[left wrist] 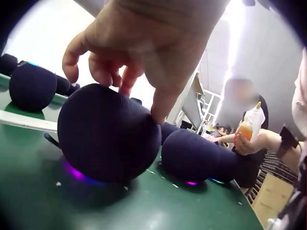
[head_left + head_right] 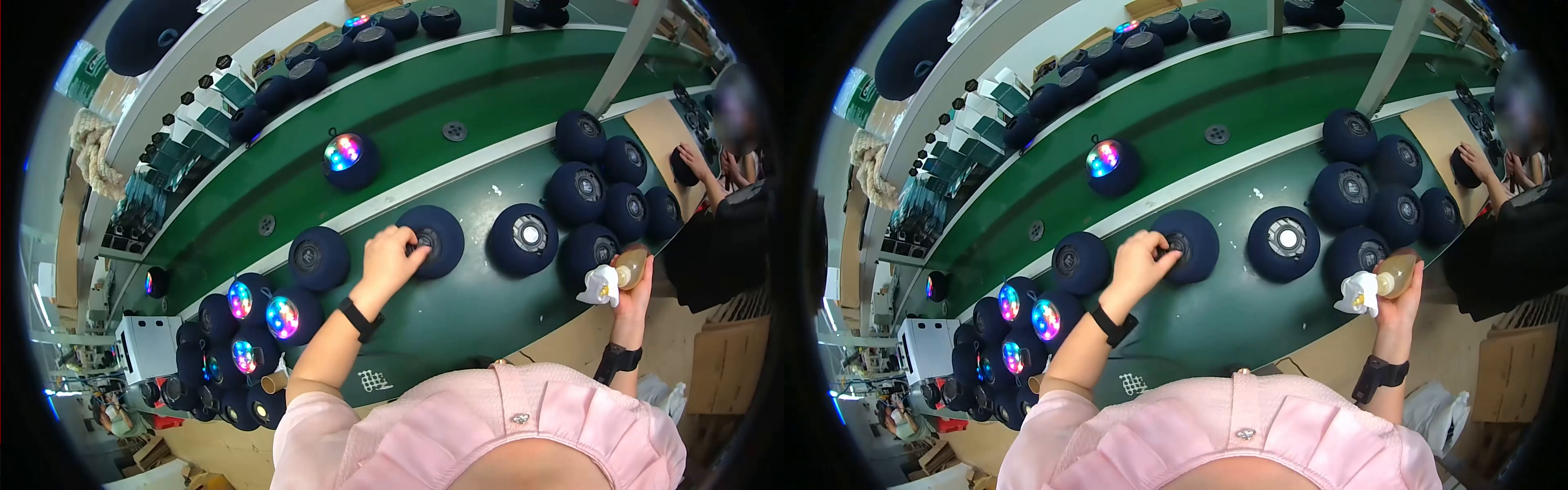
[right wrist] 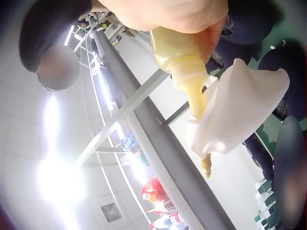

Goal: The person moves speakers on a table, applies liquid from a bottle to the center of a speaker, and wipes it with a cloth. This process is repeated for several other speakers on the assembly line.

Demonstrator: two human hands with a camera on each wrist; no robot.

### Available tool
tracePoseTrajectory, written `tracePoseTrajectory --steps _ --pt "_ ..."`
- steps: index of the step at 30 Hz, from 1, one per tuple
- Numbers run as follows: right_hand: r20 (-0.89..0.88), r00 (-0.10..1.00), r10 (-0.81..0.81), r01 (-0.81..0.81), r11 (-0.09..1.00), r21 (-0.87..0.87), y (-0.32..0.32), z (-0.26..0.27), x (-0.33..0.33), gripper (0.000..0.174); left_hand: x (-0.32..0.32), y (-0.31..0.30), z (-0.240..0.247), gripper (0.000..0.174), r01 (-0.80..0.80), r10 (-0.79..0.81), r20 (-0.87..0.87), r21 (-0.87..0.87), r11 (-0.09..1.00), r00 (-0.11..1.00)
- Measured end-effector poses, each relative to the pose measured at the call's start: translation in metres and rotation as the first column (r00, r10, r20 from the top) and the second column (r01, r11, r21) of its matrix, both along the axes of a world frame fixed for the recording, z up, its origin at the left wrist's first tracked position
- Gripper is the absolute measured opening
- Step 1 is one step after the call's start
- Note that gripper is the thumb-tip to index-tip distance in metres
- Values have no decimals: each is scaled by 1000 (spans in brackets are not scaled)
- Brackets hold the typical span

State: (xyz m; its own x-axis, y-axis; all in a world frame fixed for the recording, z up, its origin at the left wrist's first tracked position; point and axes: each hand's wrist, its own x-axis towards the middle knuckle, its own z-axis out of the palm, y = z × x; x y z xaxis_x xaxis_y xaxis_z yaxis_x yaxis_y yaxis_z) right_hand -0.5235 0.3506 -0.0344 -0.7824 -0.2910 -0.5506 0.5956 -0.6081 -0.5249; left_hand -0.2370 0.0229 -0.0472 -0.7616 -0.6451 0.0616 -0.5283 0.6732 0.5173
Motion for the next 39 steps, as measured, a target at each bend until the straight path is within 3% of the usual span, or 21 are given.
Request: tracePoseTrajectory --steps 2,4,6,8,11,12,13,14,15,18,19,20,22,23,24,25,28,30,34,38,39 --pt "7 999 39 -39 999 -5 5 -3 -2 44 -2 -19 6 29 29 -26 -51 63 998 998" --pt "-17 999 36 -36 999 9 15 -2 -1 43 -12 -58 6 23 -20 19 6 462 886 1000" --pt "-8 1000 5 -5 1000 15 20 3 2 41 -28 -104 4 19 -163 188 -263 116 980 946" --pt "-1 1000 -27 27 999 23 29 7 5 40 -48 -155 11 30 -451 357 -341 -258 854 870" --pt "15 998 -67 66 995 72 41 7 7 40 -63 -222 0 68 -738 710 -203 -156 656 674" --pt "4 997 -80 79 994 80 41 11 9 40 -63 -242 -15 85 -731 718 -144 -86 676 681" --pt "-18 997 -79 80 993 91 40 15 17 40 -54 -259 -34 94 -599 620 -73 192 777 781" --pt "-35 997 -74 77 992 103 42 17 21 40 -47 -268 -48 102 -426 497 -38 461 779 867" --pt "-63 996 -66 73 991 108 47 14 20 39 -44 -267 -51 111 -460 535 64 602 653 843" --pt "-50 994 -97 102 987 122 46 17 23 39 -33 -215 0 110 -372 350 158 595 713 923" --pt "-49 996 -78 82 993 90 49 13 21 39 -32 -220 -13 110 -411 331 244 520 749 911" --pt "-39 997 -70 73 993 93 46 13 20 39 -29 -242 -56 105 -342 308 151 488 803 939" --pt "-8 998 -68 69 995 68 41 13 19 42 -30 -166 5 93 -307 295 100 138 942 950" --pt "24 998 -57 56 997 46 42 6 15 44 -26 -154 1 85 -176 177 -15 34 984 984" --pt "29 998 -48 46 998 44 39 5 16 44 -22 -143 -3 78 -52 42 -116 -87 995 992" --pt "30 999 -29 29 1000 12 34 5 17 44 -21 -121 8 73 -54 52 -97 -24 998 994" --pt "40 999 36 -35 998 -44 24 5 23 43 -5 -72 9 77 -19 -6 -77 -313 949 997" --pt "-46 997 62 -64 996 -55 20 0 24 43 10 -55 13 77 46 -90 -101 -373 927 991" --pt "-61 988 145 -148 987 -60 16 8 34 43 23 -33 9 75 -9 -30 -234 -162 987 972" --pt "9 994 108 -107 990 -88 16 7 43 44 11 -7 10 78 18 -30 -29 -343 939 999" --pt "12 994 109 -108 990 -96 19 7 45 44 6 2 11 69 53 -50 18 -412 909 999"
